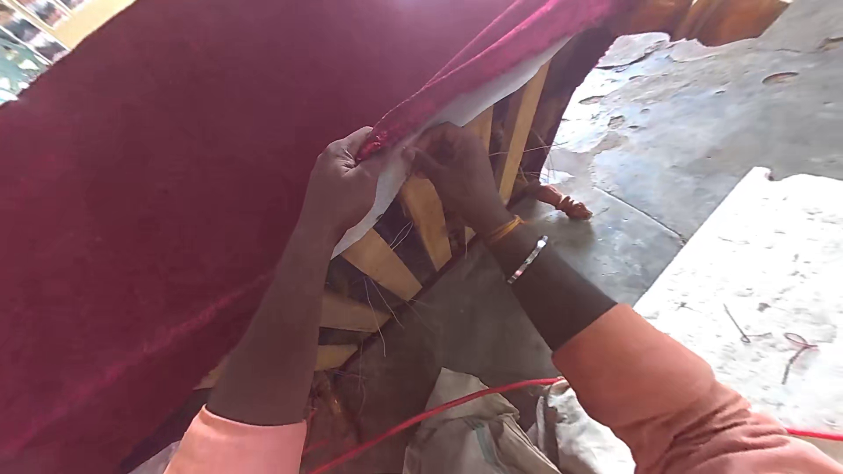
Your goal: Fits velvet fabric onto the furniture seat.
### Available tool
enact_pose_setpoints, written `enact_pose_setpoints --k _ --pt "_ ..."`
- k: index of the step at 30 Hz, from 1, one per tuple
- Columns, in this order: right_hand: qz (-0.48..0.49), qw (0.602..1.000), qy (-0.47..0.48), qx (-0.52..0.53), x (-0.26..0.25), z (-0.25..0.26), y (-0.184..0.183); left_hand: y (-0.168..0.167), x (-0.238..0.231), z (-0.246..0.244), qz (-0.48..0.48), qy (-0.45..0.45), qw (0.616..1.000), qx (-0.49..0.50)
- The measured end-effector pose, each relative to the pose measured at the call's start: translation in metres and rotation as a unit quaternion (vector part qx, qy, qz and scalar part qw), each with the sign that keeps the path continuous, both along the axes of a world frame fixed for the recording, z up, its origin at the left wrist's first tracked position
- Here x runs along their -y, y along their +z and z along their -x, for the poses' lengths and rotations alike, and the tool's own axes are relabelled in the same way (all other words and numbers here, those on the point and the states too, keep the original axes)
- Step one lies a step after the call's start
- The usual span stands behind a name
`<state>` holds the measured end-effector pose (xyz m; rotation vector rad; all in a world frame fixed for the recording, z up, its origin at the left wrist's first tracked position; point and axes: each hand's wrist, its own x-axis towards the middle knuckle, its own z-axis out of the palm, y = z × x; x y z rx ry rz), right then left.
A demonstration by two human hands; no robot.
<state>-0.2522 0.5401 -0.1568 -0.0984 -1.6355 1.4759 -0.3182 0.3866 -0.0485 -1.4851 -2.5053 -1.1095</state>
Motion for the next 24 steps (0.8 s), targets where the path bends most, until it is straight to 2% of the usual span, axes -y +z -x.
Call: enact_pose_setpoints --k 4,7,9,14,18,20,24 --pt "-0.09 0.978 -0.177 -0.061 0.028 0.004 -0.011 -0.002 0.001 -0.004 0.012 0.02 0.999 -0.022" --pt "-0.113 0.956 -0.246 -0.117 0.038 0.012 -0.021 -0.003 0.003 -0.006 0.014 0.021 0.999 -0.034" --pt "-0.121 0.946 -0.279 -0.111 0.041 0.013 -0.02 -0.003 0.003 -0.005 0.017 0.017 0.999 -0.04" --pt "-0.189 0.931 -0.306 0.062 0.039 -0.002 0.004 -0.002 0.002 -0.002 0.01 0.003 0.999 -0.036" --pt "-0.268 0.879 -0.33 0.218 0.039 -0.008 0.03 -0.001 0.001 -0.004 0.022 0.017 0.998 -0.049" --pt "-0.299 0.858 -0.333 0.253 0.039 -0.011 0.04 -0.001 0.002 -0.005 0.029 0.024 0.998 -0.051" --pt "-0.331 0.843 -0.309 0.291 0.037 -0.02 0.053 -0.003 0.001 -0.004 0.035 0.034 0.997 -0.062"
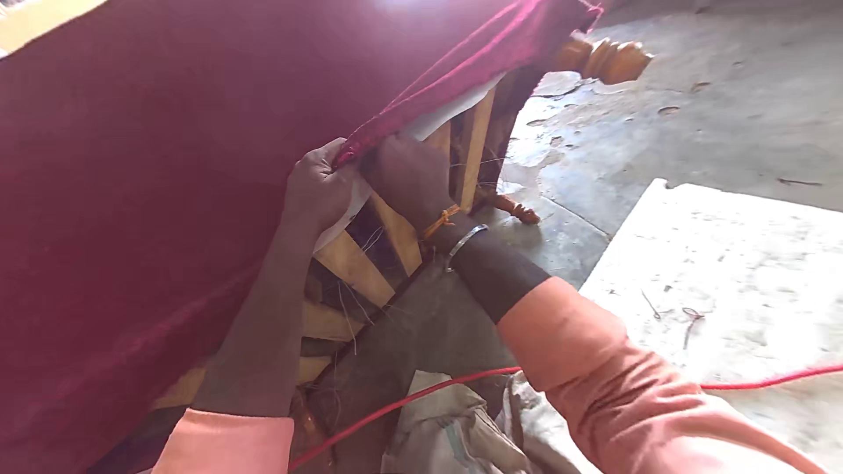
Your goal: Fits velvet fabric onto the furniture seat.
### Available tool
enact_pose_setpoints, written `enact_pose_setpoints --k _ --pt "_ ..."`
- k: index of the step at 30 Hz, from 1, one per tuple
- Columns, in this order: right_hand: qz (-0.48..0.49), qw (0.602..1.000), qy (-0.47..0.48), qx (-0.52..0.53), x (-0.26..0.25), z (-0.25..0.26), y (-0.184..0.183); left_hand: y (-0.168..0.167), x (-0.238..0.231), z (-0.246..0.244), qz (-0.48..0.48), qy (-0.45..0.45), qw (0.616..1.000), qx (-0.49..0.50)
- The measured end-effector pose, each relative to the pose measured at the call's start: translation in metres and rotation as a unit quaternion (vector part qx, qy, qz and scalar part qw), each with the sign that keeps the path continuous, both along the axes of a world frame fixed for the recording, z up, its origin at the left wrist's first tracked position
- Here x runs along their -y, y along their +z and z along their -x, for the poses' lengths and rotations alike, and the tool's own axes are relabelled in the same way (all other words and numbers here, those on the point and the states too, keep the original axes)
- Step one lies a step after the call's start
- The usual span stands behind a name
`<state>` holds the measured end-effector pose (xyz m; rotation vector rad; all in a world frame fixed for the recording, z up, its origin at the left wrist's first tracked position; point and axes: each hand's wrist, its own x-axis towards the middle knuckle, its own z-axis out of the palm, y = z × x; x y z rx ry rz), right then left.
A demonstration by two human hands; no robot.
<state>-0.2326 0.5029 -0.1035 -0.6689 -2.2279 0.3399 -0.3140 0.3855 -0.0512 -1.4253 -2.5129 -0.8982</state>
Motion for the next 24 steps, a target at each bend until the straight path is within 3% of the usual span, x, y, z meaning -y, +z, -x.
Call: enact_pose_setpoints --k 5,12,19,24 --pt "0.02 0.991 0.033 -0.13 -0.004 0.008 -0.027 0.001 -0.001 0.0 -0.012 0.004 1.0 0.005" --pt "0.109 0.943 0.065 -0.308 0.006 0.027 -0.063 0.001 -0.001 0.002 -0.015 -0.005 1.0 0.015" --pt "0.038 0.952 0.051 -0.298 -0.003 0.022 -0.061 0.001 -0.002 0.003 -0.014 -0.007 1.0 0.014" --pt "0.013 0.979 0.055 -0.194 -0.009 0.007 -0.036 0.002 -0.003 -0.001 0.0 0.012 1.0 0.009"
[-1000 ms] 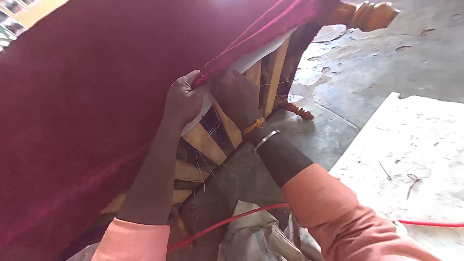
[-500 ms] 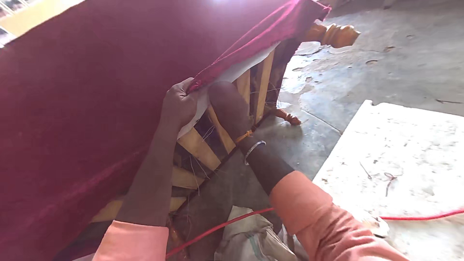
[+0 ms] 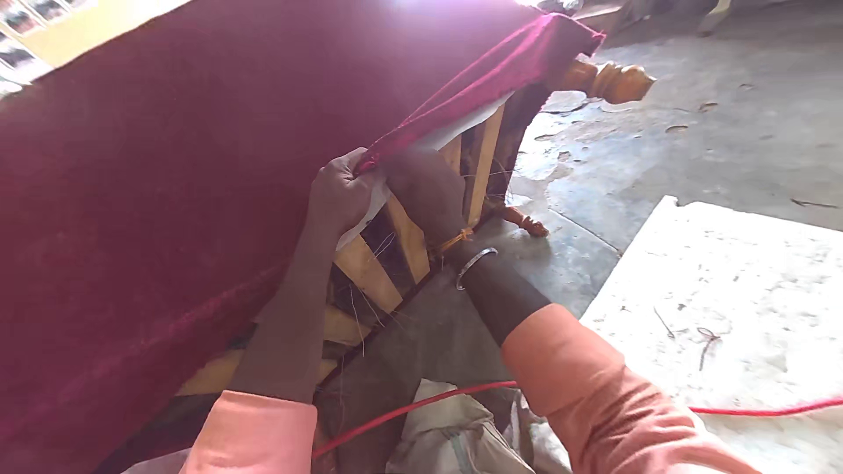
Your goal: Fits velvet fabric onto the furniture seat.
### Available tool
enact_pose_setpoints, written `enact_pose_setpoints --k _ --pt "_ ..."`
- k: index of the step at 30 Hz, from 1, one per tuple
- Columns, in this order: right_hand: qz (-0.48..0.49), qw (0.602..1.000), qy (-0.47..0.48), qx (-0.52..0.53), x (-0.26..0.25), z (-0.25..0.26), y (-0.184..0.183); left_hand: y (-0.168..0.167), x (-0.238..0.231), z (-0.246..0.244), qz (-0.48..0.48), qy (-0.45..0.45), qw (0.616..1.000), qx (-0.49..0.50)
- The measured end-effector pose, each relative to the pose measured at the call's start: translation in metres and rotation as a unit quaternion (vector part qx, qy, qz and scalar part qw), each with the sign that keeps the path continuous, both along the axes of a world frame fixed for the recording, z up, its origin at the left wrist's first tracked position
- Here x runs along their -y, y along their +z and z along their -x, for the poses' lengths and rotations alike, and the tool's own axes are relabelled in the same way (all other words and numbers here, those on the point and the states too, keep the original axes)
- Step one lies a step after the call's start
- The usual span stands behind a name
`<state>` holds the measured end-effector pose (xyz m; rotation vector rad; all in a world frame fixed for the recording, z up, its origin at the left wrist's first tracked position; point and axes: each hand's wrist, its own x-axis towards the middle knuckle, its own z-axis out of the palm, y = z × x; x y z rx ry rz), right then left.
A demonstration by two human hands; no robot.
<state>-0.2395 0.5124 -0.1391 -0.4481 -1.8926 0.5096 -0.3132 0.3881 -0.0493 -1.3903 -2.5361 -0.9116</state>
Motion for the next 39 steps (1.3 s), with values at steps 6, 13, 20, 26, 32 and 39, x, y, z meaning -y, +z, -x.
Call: enact_pose_setpoints --k 6,13,20,26,32,39 --pt "-0.011 0.997 -0.039 0.067 0.002 0.002 0.022 0.001 0.0 0.0 -0.003 -0.003 1.0 0.007" --pt "0.06 0.996 0.038 0.061 -0.001 -0.011 0.009 0.001 0.001 0.003 -0.011 -0.009 1.0 0.018" --pt "0.102 0.992 0.056 0.049 0.004 -0.006 -0.008 0.0 0.002 0.0 -0.01 -0.012 1.0 0.018" --pt "0.074 0.995 0.062 -0.039 0.003 -0.002 -0.006 -0.002 0.003 0.0 -0.01 -0.009 1.0 0.02" --pt "0.185 0.979 0.084 0.015 -0.007 0.004 0.013 0.0 0.0 0.003 -0.003 -0.009 1.0 0.018" --pt "0.073 0.995 0.02 -0.057 0.022 0.014 0.006 0.002 0.002 0.007 -0.008 -0.025 1.0 0.017"
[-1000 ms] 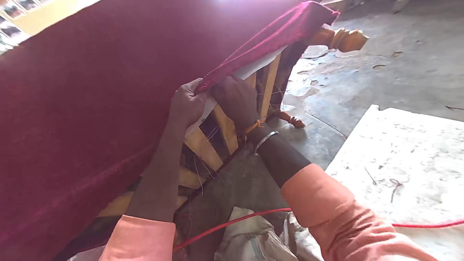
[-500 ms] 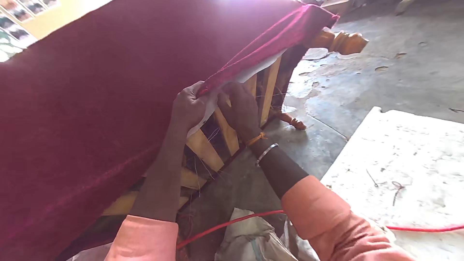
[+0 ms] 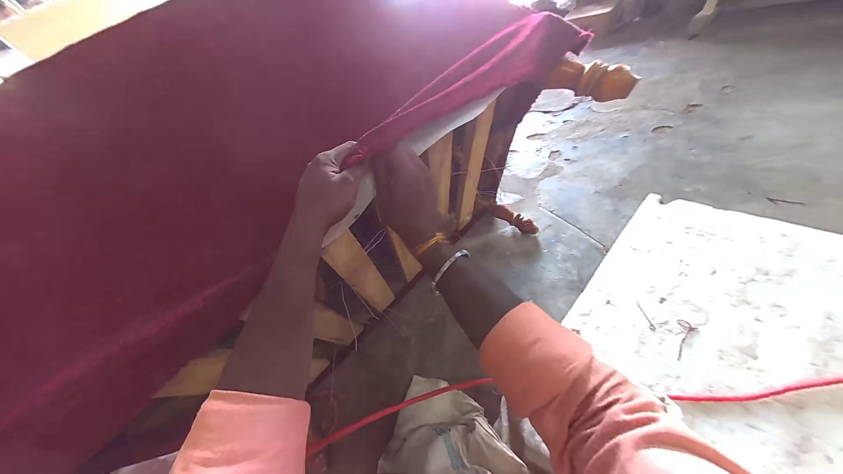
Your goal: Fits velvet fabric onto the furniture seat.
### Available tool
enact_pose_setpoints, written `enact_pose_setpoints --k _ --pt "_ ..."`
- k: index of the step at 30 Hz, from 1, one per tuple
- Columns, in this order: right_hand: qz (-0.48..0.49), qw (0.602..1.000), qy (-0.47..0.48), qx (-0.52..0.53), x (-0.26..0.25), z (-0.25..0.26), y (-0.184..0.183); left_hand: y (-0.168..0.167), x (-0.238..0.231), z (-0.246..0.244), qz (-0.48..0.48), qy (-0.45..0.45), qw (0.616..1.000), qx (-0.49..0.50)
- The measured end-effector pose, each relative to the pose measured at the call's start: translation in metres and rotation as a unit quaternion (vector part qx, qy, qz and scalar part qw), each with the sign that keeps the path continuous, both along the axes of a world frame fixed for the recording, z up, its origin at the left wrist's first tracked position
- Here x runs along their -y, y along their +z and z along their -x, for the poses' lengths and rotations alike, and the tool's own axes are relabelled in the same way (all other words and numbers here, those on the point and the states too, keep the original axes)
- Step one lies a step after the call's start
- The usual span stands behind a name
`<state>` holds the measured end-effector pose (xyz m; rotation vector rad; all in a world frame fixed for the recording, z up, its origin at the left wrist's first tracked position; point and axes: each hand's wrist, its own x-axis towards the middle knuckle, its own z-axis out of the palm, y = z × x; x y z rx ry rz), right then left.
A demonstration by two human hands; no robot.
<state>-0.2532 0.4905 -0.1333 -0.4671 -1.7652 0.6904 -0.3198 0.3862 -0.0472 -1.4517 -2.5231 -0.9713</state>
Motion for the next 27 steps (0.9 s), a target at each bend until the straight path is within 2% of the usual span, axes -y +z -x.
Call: enact_pose_setpoints --k 2,5,6,9,11,15,18,20,22,24,27 --pt "-0.01 1.0 0.006 0.013 -0.008 0.0 -0.001 -0.001 -0.001 0.0 -0.004 0.002 1.0 0.003" --pt "0.068 0.994 0.035 0.072 -0.022 -0.004 0.009 0.0 -0.002 -0.001 -0.002 0.01 1.0 0.001" --pt "0.067 0.995 0.025 0.067 -0.02 -0.003 0.008 -0.001 -0.001 -0.001 -0.002 0.008 1.0 0.0" --pt "-0.022 1.0 -0.007 0.017 -0.009 0.001 -0.005 -0.002 0.0 -0.001 -0.005 0.005 1.0 0.001" --pt "-0.034 0.999 0.008 0.012 -0.014 0.0 -0.009 -0.002 -0.001 -0.004 -0.004 0.008 1.0 0.005" --pt "0.126 0.991 0.028 0.019 -0.027 -0.006 -0.003 -0.004 -0.001 -0.006 0.003 0.013 1.0 0.009" --pt "0.131 0.991 0.027 -0.031 -0.008 -0.012 -0.017 -0.002 -0.002 -0.006 0.002 0.014 1.0 0.013" --pt "0.169 0.985 0.038 -0.019 0.001 -0.03 -0.041 -0.001 -0.002 -0.006 0.012 0.019 1.0 0.007" --pt "0.258 0.962 0.091 -0.004 0.003 -0.046 -0.064 0.0 -0.002 -0.01 0.031 0.025 0.999 -0.012" --pt "0.342 0.922 0.179 -0.026 -0.002 -0.056 -0.065 -0.003 -0.001 -0.016 0.053 0.021 0.997 -0.054" --pt "0.452 0.837 0.309 0.021 -0.024 -0.066 -0.004 -0.025 0.002 -0.019 0.035 -0.028 0.983 -0.175"
